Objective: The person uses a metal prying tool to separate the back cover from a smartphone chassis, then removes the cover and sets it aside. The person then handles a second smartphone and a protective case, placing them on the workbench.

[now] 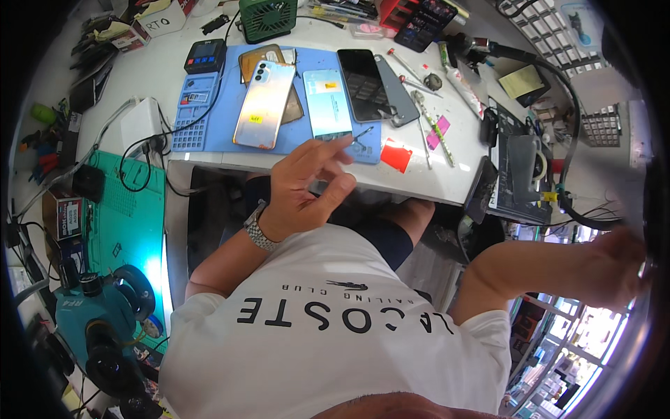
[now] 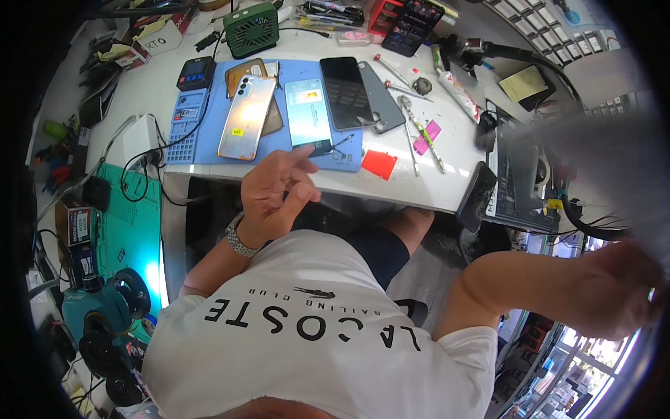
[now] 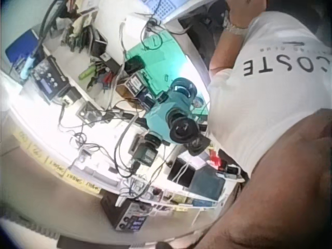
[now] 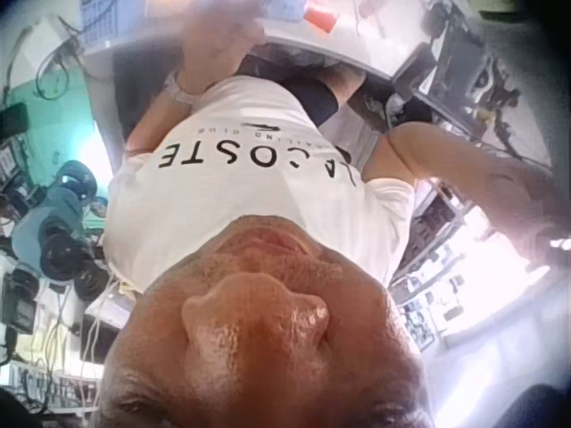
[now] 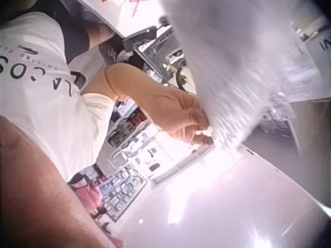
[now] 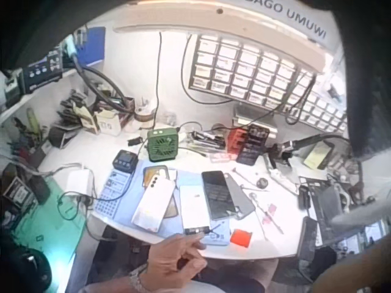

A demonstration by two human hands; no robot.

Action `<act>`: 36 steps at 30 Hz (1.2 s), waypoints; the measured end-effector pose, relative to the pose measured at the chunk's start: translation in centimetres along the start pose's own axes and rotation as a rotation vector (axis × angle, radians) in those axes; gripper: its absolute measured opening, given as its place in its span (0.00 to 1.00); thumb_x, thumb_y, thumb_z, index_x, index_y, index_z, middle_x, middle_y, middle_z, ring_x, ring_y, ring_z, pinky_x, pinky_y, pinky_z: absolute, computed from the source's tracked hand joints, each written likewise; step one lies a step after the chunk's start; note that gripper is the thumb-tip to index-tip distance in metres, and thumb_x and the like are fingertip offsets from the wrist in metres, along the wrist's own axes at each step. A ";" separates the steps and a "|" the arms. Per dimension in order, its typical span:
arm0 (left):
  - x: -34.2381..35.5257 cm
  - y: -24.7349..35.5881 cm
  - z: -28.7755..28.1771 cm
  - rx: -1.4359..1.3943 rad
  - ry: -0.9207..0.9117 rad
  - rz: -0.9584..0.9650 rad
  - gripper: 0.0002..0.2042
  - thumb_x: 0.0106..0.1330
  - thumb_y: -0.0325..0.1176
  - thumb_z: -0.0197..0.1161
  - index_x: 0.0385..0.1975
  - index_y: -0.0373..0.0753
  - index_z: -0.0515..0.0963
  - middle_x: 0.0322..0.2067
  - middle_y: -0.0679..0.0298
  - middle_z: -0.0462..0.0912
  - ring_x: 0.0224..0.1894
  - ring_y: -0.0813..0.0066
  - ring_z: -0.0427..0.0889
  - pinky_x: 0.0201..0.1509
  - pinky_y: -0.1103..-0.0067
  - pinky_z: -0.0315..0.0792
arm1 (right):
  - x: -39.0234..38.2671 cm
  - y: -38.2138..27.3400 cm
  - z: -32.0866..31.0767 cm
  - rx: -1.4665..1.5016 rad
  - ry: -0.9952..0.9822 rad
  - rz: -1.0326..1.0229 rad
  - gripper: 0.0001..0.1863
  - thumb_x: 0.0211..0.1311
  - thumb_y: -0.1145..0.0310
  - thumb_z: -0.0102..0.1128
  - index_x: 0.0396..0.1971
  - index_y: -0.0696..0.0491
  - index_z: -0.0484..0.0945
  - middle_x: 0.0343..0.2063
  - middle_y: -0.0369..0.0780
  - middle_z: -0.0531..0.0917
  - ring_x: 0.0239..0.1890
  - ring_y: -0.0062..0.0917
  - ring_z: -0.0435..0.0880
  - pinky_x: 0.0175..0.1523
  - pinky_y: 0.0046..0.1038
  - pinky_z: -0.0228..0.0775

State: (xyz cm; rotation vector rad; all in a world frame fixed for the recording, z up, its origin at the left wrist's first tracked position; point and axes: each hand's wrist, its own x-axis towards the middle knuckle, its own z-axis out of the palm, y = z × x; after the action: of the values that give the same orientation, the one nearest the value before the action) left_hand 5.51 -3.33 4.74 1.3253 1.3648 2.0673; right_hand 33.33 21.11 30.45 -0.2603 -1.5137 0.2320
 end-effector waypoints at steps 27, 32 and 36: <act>-5.1 -0.4 -0.9 -0.179 0.164 -0.565 0.04 0.68 0.22 0.72 0.35 0.31 0.83 0.30 0.67 0.85 0.31 0.83 0.80 0.36 0.84 0.76 | -28.9 5.0 1.6 0.739 -0.609 1.471 0.08 0.67 0.79 0.66 0.42 0.66 0.83 0.36 0.42 0.89 0.36 0.22 0.88 0.45 0.27 0.83; -4.4 -1.0 -5.1 -0.290 0.247 -0.477 0.05 0.73 0.24 0.65 0.43 0.32 0.79 0.33 0.67 0.82 0.35 0.81 0.80 0.39 0.82 0.75 | -26.6 6.5 1.4 0.655 -0.380 1.466 0.11 0.71 0.71 0.65 0.43 0.65 0.82 0.37 0.43 0.87 0.37 0.27 0.88 0.42 0.34 0.88; -2.8 0.0 -7.4 -0.285 0.261 -0.390 0.06 0.77 0.27 0.61 0.46 0.32 0.77 0.40 0.57 0.86 0.37 0.67 0.87 0.34 0.70 0.83 | -25.0 7.9 1.2 0.579 -0.275 1.391 0.11 0.73 0.71 0.65 0.43 0.66 0.82 0.37 0.43 0.87 0.37 0.26 0.88 0.41 0.33 0.88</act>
State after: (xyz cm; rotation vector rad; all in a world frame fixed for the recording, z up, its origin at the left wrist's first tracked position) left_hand 0.76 -9.24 2.47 0.6329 1.2458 2.1056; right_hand 31.10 20.88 4.32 -0.7982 -1.2165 1.8215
